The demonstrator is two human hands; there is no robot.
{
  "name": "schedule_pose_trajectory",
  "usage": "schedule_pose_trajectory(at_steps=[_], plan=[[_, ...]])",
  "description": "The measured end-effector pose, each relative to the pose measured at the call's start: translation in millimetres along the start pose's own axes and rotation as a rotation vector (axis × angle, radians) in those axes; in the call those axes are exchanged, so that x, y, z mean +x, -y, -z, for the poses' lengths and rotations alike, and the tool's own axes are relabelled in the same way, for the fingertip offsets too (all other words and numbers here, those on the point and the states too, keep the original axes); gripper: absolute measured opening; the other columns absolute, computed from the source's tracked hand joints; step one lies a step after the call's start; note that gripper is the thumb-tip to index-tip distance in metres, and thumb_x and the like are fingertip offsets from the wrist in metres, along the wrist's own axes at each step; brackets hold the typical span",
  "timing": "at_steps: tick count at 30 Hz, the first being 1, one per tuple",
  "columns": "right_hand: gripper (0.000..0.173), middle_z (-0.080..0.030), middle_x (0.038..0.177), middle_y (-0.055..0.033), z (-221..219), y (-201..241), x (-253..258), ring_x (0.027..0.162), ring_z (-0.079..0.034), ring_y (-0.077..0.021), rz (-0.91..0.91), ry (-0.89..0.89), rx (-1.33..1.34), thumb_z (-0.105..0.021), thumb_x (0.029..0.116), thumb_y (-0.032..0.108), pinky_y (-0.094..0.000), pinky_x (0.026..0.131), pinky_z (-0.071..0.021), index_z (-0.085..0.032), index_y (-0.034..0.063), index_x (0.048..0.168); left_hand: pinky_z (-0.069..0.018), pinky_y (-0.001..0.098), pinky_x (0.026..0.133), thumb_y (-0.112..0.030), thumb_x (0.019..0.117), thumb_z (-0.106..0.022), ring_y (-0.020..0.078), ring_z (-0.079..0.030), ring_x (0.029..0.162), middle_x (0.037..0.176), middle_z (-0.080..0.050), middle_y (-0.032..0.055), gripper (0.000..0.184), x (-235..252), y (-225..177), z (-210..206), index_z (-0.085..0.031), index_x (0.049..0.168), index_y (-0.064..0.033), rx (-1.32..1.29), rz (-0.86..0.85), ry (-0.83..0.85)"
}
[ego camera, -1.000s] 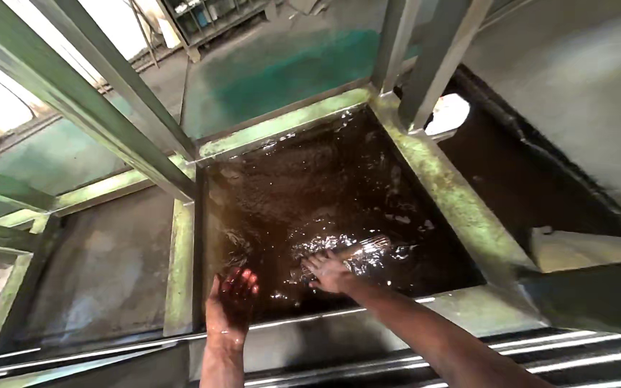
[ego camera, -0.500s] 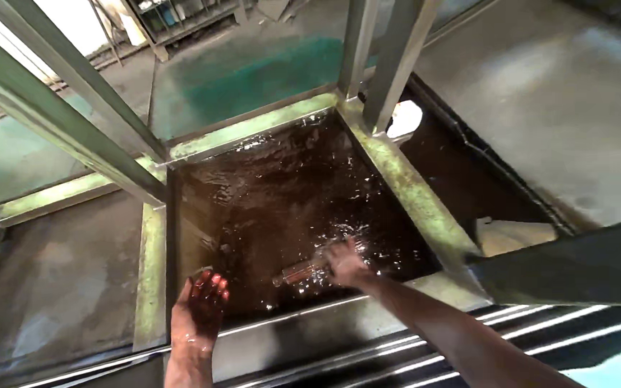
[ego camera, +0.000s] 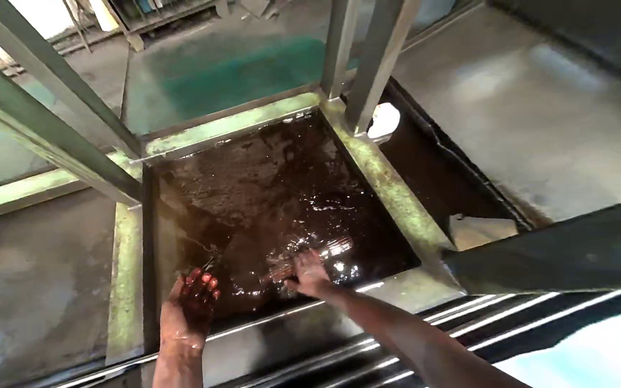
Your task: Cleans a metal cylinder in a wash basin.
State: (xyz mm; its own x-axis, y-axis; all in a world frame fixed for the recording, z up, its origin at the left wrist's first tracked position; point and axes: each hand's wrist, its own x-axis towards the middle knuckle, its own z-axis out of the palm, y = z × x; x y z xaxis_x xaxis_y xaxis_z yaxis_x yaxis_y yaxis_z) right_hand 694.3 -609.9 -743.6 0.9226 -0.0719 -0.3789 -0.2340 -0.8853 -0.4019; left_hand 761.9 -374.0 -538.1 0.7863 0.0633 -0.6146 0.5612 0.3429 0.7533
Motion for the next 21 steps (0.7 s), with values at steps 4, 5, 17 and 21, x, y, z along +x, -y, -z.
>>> schedule_pose_trajectory(at_steps=[4,5,17,21], plan=[[0.078,-0.041,0.161,-0.0196,18.0,-58.3,-7.9,0.153,-0.032,-0.0359,0.137,-0.011,-0.215,-0.066,0.0988,0.045,-0.057,0.128,-0.006,-0.035,0.0086,0.161,-0.0599,0.0282,0.063,-0.038,0.1119,-0.028,0.0131,-0.071,0.07,0.082,-0.071,0.0027,0.045,-3.3,0.8,-5.4,-0.062,0.108,-0.0085,0.037,0.006,0.039],[0.077,-0.041,0.16,-0.0205,18.6,-65.2,-10.0,0.153,-0.031,-0.0366,0.116,-0.018,-0.271,-0.062,0.1006,0.047,-0.0574,0.128,-0.0039,-0.036,0.0055,0.16,-0.06,0.0281,0.063,-0.038,0.112,-0.028,0.0127,-0.071,0.071,0.082,-0.071,0.0023,0.044,-3.2,-0.3,-4.0,-0.062,0.108,-0.0087,0.042,0.003,0.03],[0.054,-0.05,0.153,-0.0161,20.8,-45.6,-22.6,0.144,-0.043,-0.0378,0.197,0.118,-0.178,-0.059,0.1032,0.041,-0.0605,0.117,-0.031,-0.053,0.0109,0.148,-0.0579,0.027,0.061,-0.034,0.1117,-0.031,0.0122,-0.067,0.067,0.078,-0.067,0.0016,0.038,5.5,2.1,-4.0,-0.059,0.102,-0.0095,0.012,-0.013,-0.023],[0.046,-0.058,0.141,-0.0202,24.7,-56.4,3.9,0.135,-0.05,-0.0429,0.309,0.147,-0.212,-0.067,0.0999,0.036,-0.0646,0.112,-0.0373,-0.062,0.0075,0.136,-0.0577,0.0278,0.06,-0.034,0.1113,-0.032,0.0127,-0.067,0.066,0.079,-0.066,0.0029,0.037,4.2,6.8,-12.7,-0.059,0.106,-0.0089,0.023,-0.004,-0.04]])
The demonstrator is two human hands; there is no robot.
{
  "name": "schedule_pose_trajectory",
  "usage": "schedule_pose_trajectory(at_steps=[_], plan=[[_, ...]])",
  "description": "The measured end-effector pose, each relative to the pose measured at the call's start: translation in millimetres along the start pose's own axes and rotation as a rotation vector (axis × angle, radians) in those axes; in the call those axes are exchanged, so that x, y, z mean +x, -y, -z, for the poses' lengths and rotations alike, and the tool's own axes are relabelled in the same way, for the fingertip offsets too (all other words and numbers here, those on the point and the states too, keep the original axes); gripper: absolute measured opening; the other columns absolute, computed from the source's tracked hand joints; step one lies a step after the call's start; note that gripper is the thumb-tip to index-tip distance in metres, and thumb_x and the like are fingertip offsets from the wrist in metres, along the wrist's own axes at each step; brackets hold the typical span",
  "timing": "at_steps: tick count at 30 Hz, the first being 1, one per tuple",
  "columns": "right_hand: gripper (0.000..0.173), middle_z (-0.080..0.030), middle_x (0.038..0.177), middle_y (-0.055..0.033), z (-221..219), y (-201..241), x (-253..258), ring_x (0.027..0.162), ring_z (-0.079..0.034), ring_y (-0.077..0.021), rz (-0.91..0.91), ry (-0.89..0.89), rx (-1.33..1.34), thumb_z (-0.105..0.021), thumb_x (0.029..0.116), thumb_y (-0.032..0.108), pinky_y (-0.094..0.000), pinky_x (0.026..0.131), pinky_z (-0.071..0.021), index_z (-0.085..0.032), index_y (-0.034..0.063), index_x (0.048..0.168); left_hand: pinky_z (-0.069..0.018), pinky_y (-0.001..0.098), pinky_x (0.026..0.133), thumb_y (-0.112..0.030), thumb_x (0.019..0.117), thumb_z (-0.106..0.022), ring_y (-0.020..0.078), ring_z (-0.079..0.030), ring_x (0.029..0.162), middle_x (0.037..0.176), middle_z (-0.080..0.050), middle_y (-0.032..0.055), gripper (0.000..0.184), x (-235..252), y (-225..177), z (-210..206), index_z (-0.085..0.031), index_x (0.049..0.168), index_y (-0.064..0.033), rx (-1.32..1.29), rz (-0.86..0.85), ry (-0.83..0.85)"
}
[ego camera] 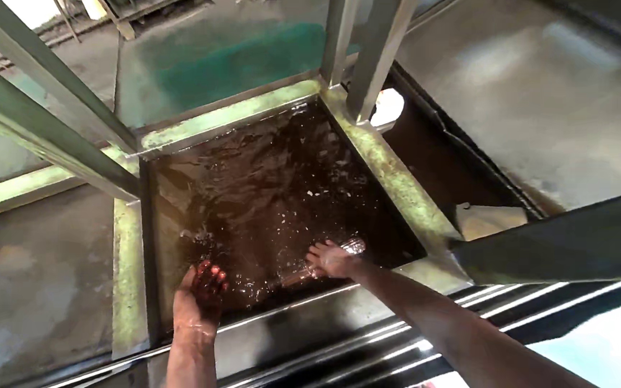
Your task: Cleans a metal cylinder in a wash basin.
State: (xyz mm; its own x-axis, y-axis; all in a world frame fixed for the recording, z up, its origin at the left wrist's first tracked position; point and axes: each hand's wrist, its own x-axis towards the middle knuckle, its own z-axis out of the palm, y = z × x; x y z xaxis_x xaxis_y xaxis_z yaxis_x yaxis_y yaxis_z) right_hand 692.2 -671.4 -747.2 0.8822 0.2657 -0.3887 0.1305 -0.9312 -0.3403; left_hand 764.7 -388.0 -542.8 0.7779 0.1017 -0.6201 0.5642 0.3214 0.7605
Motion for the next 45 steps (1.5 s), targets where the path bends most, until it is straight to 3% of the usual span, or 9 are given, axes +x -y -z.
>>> schedule_pose_trajectory(at_steps=[2,4,8,12,18,25,30,37,45], plan=[[0.053,-0.056,0.144,-0.0203,13.0,-4.2,14.4,0.137,-0.05,-0.0411,-0.018,0.082,-0.045,-0.061,0.1028,0.044,-0.0597,0.114,-0.0371,-0.059,0.006,0.14,-0.0579,0.028,0.06,-0.035,0.1112,-0.032,0.0129,-0.067,0.066,0.079,-0.067,0.0024,0.039,-2.0,0.9,-5.8,-0.06,0.104,-0.0091,0.002,0.014,0.032],[0.053,-0.053,0.149,-0.0215,16.5,8.0,16.4,0.139,-0.048,-0.0412,-0.103,0.115,-0.033,-0.061,0.1032,0.034,-0.0586,0.116,-0.0355,-0.053,0.0037,0.146,-0.0581,0.0277,0.06,-0.036,0.1113,-0.032,0.0128,-0.067,0.067,0.08,-0.067,0.002,0.04,-4.6,2.3,-8.9,-0.06,0.103,-0.0096,0.019,0.026,0.063],[0.072,-0.053,0.148,-0.0209,19.0,23.8,-0.8,0.139,-0.047,-0.042,-0.116,0.029,-0.012,-0.082,0.082,0.007,-0.0645,0.111,-0.0366,-0.052,0.0035,0.147,-0.0577,0.0276,0.06,-0.034,0.1118,-0.03,0.013,-0.067,0.067,0.079,-0.067,0.0025,0.04,-2.7,2.2,-8.0,-0.06,0.102,-0.0092,0.024,-0.002,0.093],[0.071,-0.047,0.154,-0.017,18.1,14.5,14.2,0.141,-0.044,-0.0417,-0.176,0.139,0.014,-0.087,0.0787,0.021,-0.0647,0.11,-0.0378,-0.058,0.0095,0.143,-0.058,0.0286,0.061,-0.039,0.1115,-0.03,0.0132,-0.068,0.068,0.08,-0.067,0.0023,0.043,-2.9,4.3,-9.3,-0.059,0.104,-0.0094,0.012,0.031,0.041],[0.039,-0.064,0.129,-0.0242,25.5,44.6,12.5,0.117,-0.062,-0.0455,-0.263,0.244,0.078,-0.074,0.0903,0.019,-0.0645,0.095,-0.0498,-0.068,-0.0001,0.123,-0.0584,0.0387,0.09,-0.067,0.1031,-0.008,0.023,-0.071,0.105,0.116,-0.071,0.0113,0.084,-0.8,3.1,-2.5,-0.054,0.133,-0.004,-0.227,0.091,0.232],[0.03,-0.066,0.128,-0.0245,31.8,25.8,3.1,0.121,-0.061,-0.0444,-0.37,0.193,0.139,-0.07,0.0951,0.013,-0.0608,0.102,-0.0482,-0.069,-0.0021,0.121,-0.0508,0.0397,0.102,-0.073,0.0964,0.007,0.0226,-0.06,0.127,0.141,-0.059,0.0113,0.098,15.1,15.9,4.1,-0.042,0.147,-0.0047,-0.235,0.075,0.285],[0.035,-0.063,0.131,-0.026,36.9,43.4,-1.7,0.122,-0.061,-0.0442,-0.508,0.183,0.291,-0.07,0.0946,0.013,-0.0602,0.1,-0.0493,-0.065,-0.0039,0.125,-0.0526,0.0428,0.088,-0.068,0.1014,0.001,0.0253,-0.064,0.108,0.127,-0.062,0.0157,0.09,22.3,30.2,-2.0,-0.047,0.139,-0.0017,-0.108,0.09,0.018],[0.031,-0.066,0.124,-0.0256,35.5,43.4,-7.2,0.118,-0.062,-0.0442,-0.399,0.159,0.235,-0.07,0.0928,0.01,-0.0602,0.098,-0.0495,-0.067,-0.0047,0.12,-0.0574,0.0381,0.08,-0.056,0.1087,-0.015,0.0218,-0.069,0.094,0.111,-0.069,0.0118,0.068,14.7,22.3,-1.0,-0.051,0.133,-0.0042,0.002,0.073,0.061],[0.04,-0.063,0.128,-0.0271,46.6,48.7,14.7,0.122,-0.061,-0.0437,-0.541,0.156,0.411,-0.075,0.0915,0.019,-0.0601,0.097,-0.0498,-0.065,-0.0053,0.121,-0.0543,0.0364,0.072,-0.043,0.1119,-0.025,0.0227,-0.062,0.08,0.1,-0.06,0.0143,0.052,25.6,47.2,-13.8,-0.05,0.127,-0.0006,0.183,0.158,-0.036]])
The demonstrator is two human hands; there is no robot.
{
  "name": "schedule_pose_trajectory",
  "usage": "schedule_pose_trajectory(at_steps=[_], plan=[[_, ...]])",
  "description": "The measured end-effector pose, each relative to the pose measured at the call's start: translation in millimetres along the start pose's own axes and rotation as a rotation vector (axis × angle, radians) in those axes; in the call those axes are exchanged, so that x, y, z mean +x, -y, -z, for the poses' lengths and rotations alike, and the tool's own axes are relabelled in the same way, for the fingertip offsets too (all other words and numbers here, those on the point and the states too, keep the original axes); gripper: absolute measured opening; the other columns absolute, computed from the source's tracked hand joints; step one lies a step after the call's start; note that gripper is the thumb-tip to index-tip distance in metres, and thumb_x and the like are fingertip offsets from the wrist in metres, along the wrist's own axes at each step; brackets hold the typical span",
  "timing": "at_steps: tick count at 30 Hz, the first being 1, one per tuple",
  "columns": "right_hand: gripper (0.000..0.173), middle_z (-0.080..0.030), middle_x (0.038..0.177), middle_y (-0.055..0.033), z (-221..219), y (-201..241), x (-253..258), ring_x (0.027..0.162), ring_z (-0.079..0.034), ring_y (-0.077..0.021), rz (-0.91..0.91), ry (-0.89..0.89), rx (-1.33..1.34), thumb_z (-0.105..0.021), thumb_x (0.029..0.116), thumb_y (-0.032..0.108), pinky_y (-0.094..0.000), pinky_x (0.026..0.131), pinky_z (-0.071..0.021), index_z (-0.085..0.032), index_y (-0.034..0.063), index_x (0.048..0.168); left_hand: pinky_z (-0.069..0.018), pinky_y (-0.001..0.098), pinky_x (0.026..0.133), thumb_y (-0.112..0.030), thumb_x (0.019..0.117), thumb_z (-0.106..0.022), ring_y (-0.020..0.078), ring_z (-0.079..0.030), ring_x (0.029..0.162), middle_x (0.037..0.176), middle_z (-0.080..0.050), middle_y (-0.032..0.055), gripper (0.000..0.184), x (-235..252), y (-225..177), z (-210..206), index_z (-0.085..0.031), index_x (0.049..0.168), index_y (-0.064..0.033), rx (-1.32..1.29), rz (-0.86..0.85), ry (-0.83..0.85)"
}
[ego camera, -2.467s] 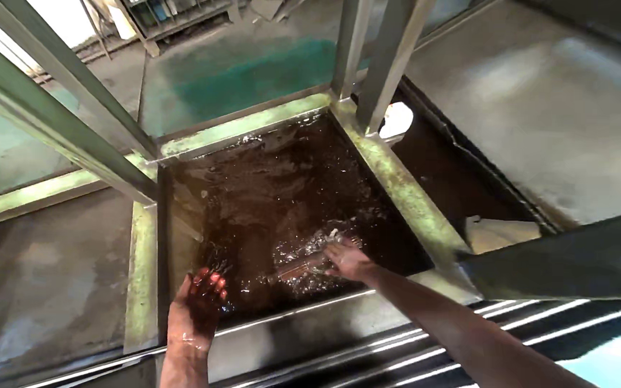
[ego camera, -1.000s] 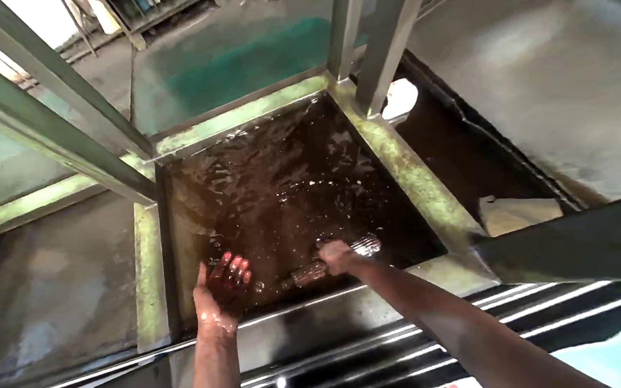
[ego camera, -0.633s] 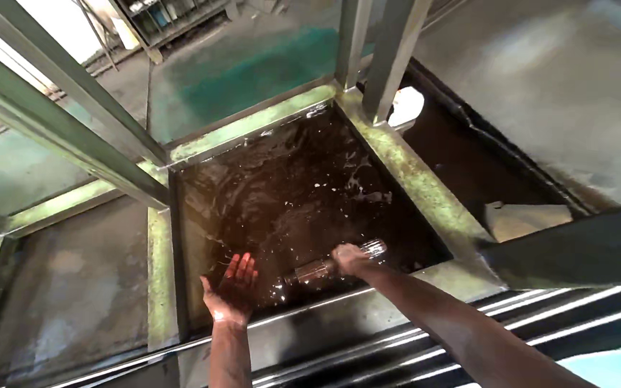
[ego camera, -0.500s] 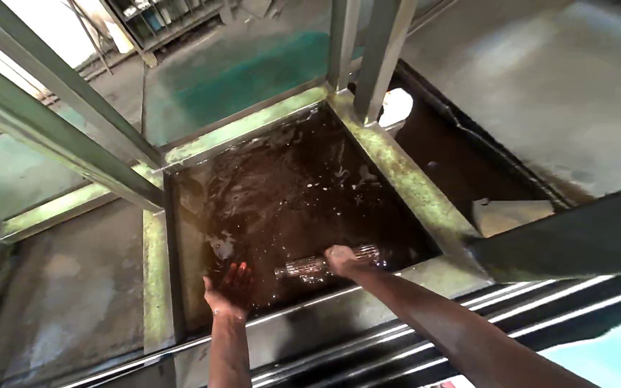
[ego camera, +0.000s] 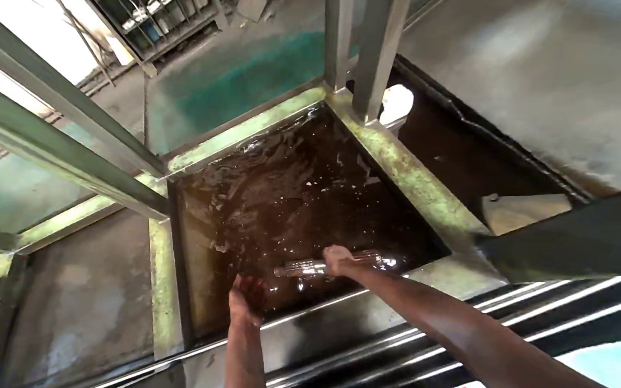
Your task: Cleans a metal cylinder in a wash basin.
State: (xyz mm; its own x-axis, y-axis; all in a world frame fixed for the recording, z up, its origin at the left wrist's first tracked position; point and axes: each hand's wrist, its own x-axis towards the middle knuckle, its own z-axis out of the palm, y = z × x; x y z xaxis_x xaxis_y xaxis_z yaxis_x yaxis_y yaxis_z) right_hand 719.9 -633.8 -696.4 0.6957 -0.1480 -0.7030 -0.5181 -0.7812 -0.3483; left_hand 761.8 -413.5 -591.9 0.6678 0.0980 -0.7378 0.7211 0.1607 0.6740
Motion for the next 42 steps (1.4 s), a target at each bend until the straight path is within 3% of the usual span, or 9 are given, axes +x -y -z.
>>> schedule_pose_trajectory(at_steps=[7,11,16,22,25,29,31,35,42], plan=[[0.034,-0.069,0.112,-0.025,-3.4,28.7,-29.7,0.107,-0.066,-0.0412,0.288,0.046,0.242,-0.079,0.0834,0.009,-0.0604,0.092,-0.051,-0.071,-0.0008,0.115,-0.0559,0.0343,0.054,-0.047,0.1079,-0.039,0.017,-0.063,0.061,0.077,-0.063,0.008,0.043,21.0,34.3,-17.0,-0.056,0.11,-0.0073,-0.043,-0.044,0.066],[0.041,-0.066,0.121,-0.0288,-8.4,48.2,-42.4,0.117,-0.062,-0.0431,0.441,0.061,0.379,-0.078,0.0849,0.005,-0.0602,0.101,-0.0467,-0.067,-0.0049,0.123,-0.057,0.0343,0.054,-0.028,0.1067,-0.038,0.0141,-0.063,0.058,0.066,-0.059,0.0008,0.028,5.5,21.3,-34.8,-0.053,0.089,-0.0126,-0.217,-0.3,0.057],[0.044,-0.062,0.133,-0.0249,-8.5,7.9,-27.0,0.122,-0.06,-0.0295,0.612,0.092,0.762,-0.065,0.0902,-0.007,-0.0426,0.106,-0.0459,-0.059,-0.0086,0.134,-0.0585,0.0298,0.055,0.004,0.0912,-0.052,0.0116,-0.064,0.058,0.07,-0.064,0.0028,0.01,-8.6,19.7,-50.5,-0.056,0.098,-0.0027,-0.025,-0.568,0.125],[0.039,-0.064,0.13,-0.0285,22.1,-105.8,-16.0,0.123,-0.061,-0.0462,-0.448,-0.427,0.721,-0.062,0.1013,0.031,-0.0654,0.098,-0.0486,-0.067,0.002,0.127,-0.0588,0.0228,0.063,0.0,0.0788,-0.069,0.0038,-0.066,0.063,0.07,-0.068,-0.0074,0.012,-13.6,16.3,-51.5,-0.068,0.079,-0.0125,0.086,-0.971,0.337],[0.044,-0.062,0.132,-0.0283,10.5,-106.3,-18.1,0.122,-0.062,-0.0438,-0.58,-0.44,0.765,-0.059,0.1028,0.033,-0.0621,0.098,-0.0507,-0.064,-0.0023,0.128,-0.0584,0.0219,0.066,-0.012,0.0911,-0.055,0.0018,-0.067,0.07,0.077,-0.071,-0.0105,0.02,-15.8,9.9,-51.4,-0.071,0.083,-0.0201,0.025,-0.963,0.448],[0.027,-0.064,0.084,-0.0061,-0.5,-33.2,-14.7,0.064,-0.061,-0.0141,-0.282,-0.122,1.582,-0.041,0.1107,0.025,-0.0293,0.057,-0.0529,-0.059,0.0044,0.112,-0.0578,0.0236,0.068,-0.02,0.1047,-0.02,0.0046,-0.067,0.074,0.079,-0.069,-0.0074,0.047,-22.0,5.9,-56.4,-0.064,0.089,-0.0175,0.001,-0.736,0.421],[0.031,-0.064,0.082,-0.0052,28.6,11.5,-38.8,0.066,-0.063,-0.0145,-0.074,0.088,1.771,-0.038,0.1111,0.027,-0.029,0.061,-0.0551,-0.059,0.0052,0.107,-0.0566,0.0225,0.066,-0.018,0.1043,-0.022,0.0047,-0.066,0.074,0.081,-0.068,-0.0058,0.042,-22.1,2.0,-58.7,-0.063,0.094,-0.0148,0.012,-0.665,0.398],[0.031,-0.075,0.092,-0.0074,98.9,68.8,-119.8,0.078,-0.073,-0.0122,0.356,0.136,1.42,-0.038,0.109,0.007,-0.0269,0.075,-0.0605,-0.067,-0.0031,0.111,-0.0548,0.0215,0.066,-0.019,0.1077,-0.025,0.0037,-0.064,0.075,0.083,-0.066,-0.006,0.04,-22.3,-5.1,-55.6,-0.064,0.101,-0.0152,-0.042,-0.573,0.368],[0.026,-0.073,0.114,-0.0084,102.1,37.9,-113.1,0.101,-0.067,-0.0068,0.635,-0.002,1.019,-0.046,0.1042,-0.001,-0.0264,0.092,-0.0526,-0.067,-0.0056,0.119,-0.057,0.0229,0.072,-0.013,0.1007,-0.032,0.0057,-0.067,0.085,0.101,-0.069,-0.0015,0.036,-11.9,-7.9,-38.4,-0.059,0.124,-0.0095,0.055,-0.611,0.453]])
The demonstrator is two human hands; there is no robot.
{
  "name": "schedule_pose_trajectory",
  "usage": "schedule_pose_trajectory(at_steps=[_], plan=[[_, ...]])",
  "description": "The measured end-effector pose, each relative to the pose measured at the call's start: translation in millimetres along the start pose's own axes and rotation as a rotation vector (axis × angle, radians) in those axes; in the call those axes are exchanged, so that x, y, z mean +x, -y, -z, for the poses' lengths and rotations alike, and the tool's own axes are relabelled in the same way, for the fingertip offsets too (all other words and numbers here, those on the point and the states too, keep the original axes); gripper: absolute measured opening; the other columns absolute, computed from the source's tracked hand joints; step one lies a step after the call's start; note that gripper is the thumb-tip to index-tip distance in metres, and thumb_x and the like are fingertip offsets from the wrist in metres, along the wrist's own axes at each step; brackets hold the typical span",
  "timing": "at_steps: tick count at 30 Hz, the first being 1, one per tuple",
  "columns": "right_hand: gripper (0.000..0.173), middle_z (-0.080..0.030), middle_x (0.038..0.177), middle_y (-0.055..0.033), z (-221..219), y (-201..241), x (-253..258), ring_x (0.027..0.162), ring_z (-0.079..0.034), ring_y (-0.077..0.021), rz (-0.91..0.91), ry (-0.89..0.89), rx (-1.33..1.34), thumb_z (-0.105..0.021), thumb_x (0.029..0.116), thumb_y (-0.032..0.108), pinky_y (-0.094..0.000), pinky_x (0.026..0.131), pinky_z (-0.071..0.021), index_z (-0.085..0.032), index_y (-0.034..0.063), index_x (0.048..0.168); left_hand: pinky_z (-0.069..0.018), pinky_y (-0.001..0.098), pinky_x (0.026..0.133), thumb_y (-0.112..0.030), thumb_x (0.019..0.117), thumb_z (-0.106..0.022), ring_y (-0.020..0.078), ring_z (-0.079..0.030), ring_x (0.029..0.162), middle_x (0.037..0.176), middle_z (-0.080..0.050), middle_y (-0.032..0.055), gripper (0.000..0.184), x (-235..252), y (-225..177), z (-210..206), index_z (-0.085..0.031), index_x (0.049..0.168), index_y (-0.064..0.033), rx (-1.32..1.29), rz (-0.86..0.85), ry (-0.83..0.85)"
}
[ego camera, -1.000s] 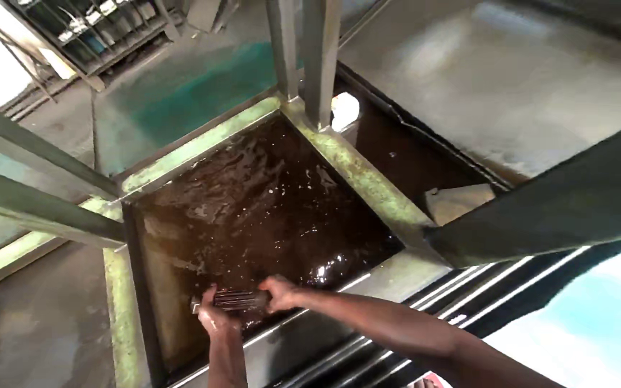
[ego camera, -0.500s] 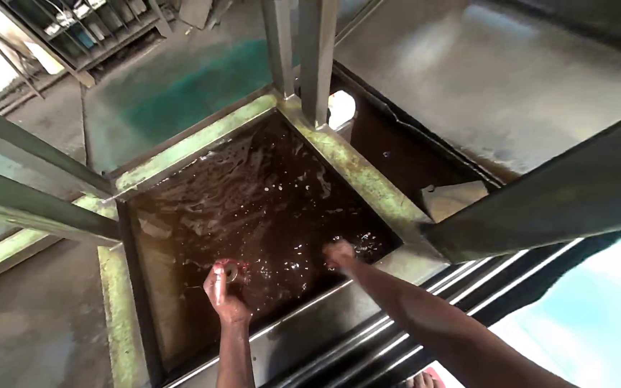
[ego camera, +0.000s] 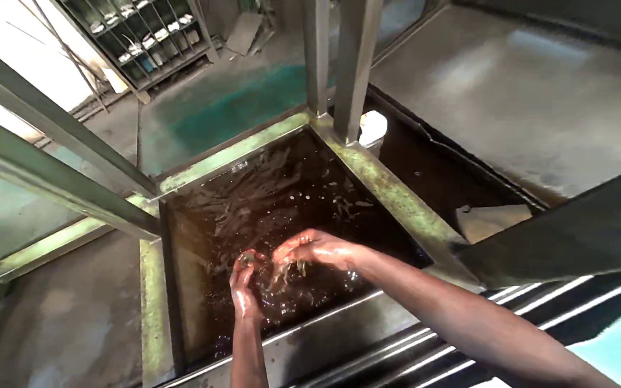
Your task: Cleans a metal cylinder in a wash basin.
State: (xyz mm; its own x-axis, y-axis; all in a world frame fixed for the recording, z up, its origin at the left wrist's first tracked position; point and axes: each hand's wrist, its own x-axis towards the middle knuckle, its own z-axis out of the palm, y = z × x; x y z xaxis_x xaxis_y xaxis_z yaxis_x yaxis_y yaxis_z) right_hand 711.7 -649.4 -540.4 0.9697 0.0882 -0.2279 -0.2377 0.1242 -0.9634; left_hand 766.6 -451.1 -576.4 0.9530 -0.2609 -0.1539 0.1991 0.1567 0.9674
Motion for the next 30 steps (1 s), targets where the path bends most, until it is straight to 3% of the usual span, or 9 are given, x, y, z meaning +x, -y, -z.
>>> schedule_pose_trajectory(at_steps=[3,6,9,13,16,19,22,26,30], plan=[[0.026,-0.068,0.119,-0.023,53.0,-82.4,13.2,0.111,-0.065,-0.0331,-0.243,-0.377,-0.283,-0.058,0.1043,0.012,-0.0532,0.099,-0.0501,-0.068,-0.0031,0.122,-0.0546,0.0222,0.081,-0.005,0.1026,-0.046,0.0057,-0.065,0.094,0.111,-0.07,0.0022,0.03,-4.2,-3.9,6.0,-0.06,0.129,-0.0024,0.206,-0.073,0.035],[0.043,-0.064,0.125,-0.0326,96.7,-154.4,-14.8,0.119,-0.061,-0.0496,-0.638,-0.693,-0.453,-0.065,0.1009,0.031,-0.0686,0.098,-0.0464,-0.066,-0.0049,0.123,-0.0579,0.021,0.082,0.007,0.0886,-0.064,0.0033,-0.069,0.089,0.098,-0.074,-0.0004,0.025,-6.8,-1.1,5.6,-0.067,0.113,0.0015,0.288,-0.236,0.005],[0.044,-0.062,0.131,-0.0307,108.1,-196.1,-32.7,0.123,-0.061,-0.0446,-0.851,-0.81,-0.498,-0.063,0.1003,0.03,-0.0632,0.099,-0.0492,-0.063,-0.0061,0.125,-0.058,0.0191,0.069,0.01,0.0715,-0.081,0.001,-0.066,0.073,0.08,-0.068,-0.004,0.033,-7.0,1.7,1.0,-0.063,0.095,-0.0042,0.299,-0.285,-0.118],[0.028,-0.061,0.083,-0.0052,56.4,-163.4,0.6,0.065,-0.059,-0.0131,-0.527,-0.695,0.309,-0.042,0.1104,0.024,-0.0296,0.06,-0.0526,-0.06,0.0021,0.109,-0.0542,0.0217,0.084,-0.001,0.0901,-0.069,0.0024,-0.062,0.091,0.097,-0.064,-0.0028,0.02,-4.9,5.0,-1.8,-0.062,0.109,-0.0041,0.282,-0.167,-0.088],[0.034,-0.073,0.093,-0.0084,3.5,-73.7,18.7,0.08,-0.071,-0.0157,-0.377,-0.226,0.468,-0.038,0.1114,0.019,-0.0313,0.077,-0.06,-0.064,-0.0028,0.115,-0.0545,0.0263,0.089,-0.002,0.0978,-0.06,0.007,-0.064,0.1,0.107,-0.068,0.0012,0.019,-2.5,5.1,-0.9,-0.065,0.116,-0.0015,0.207,-0.067,-0.078],[0.027,-0.071,0.103,-0.0096,-15.5,-28.3,19.3,0.089,-0.068,-0.0107,-0.181,-0.109,0.073,-0.044,0.109,0.007,-0.0285,0.085,-0.0557,-0.066,-0.0062,0.116,-0.0562,0.0278,0.083,0.001,0.097,-0.059,0.0094,-0.065,0.096,0.112,-0.067,0.0041,0.028,-4.8,1.9,-1.7,-0.061,0.125,-0.0033,0.185,0.019,-0.061],[0.025,-0.072,0.117,-0.0207,25.6,-51.0,16.5,0.113,-0.068,-0.0315,-0.046,-0.267,-0.47,-0.059,0.1037,0.012,-0.0514,0.103,-0.0502,-0.073,-0.0008,0.119,-0.0551,0.0281,0.085,0.005,0.0964,-0.058,0.0109,-0.063,0.098,0.114,-0.065,0.008,0.034,-5.3,0.7,2.9,-0.056,0.129,-0.0008,0.262,0.054,-0.007],[0.036,-0.065,0.124,-0.0308,96.7,-127.2,-9.8,0.118,-0.061,-0.0495,-0.568,-0.568,-0.696,-0.063,0.1009,0.027,-0.0687,0.097,-0.0473,-0.069,-0.0016,0.121,-0.0543,0.0282,0.09,0.005,0.0917,-0.065,0.0112,-0.064,0.102,0.117,-0.065,0.0114,0.044,-4.1,6.7,18.1,-0.054,0.134,0.0039,0.436,-0.052,0.057],[0.043,-0.064,0.126,-0.0282,104.2,-190.7,-27.1,0.114,-0.065,-0.0403,-0.777,-0.789,-0.443,-0.064,0.1003,0.027,-0.0588,0.093,-0.0531,-0.063,-0.0058,0.127,-0.0557,0.0261,0.087,0.002,0.082,-0.077,0.009,-0.065,0.097,0.118,-0.067,0.0093,0.056,-1.5,20.7,24.8,-0.057,0.135,0.0011,0.478,-0.162,0.073]])
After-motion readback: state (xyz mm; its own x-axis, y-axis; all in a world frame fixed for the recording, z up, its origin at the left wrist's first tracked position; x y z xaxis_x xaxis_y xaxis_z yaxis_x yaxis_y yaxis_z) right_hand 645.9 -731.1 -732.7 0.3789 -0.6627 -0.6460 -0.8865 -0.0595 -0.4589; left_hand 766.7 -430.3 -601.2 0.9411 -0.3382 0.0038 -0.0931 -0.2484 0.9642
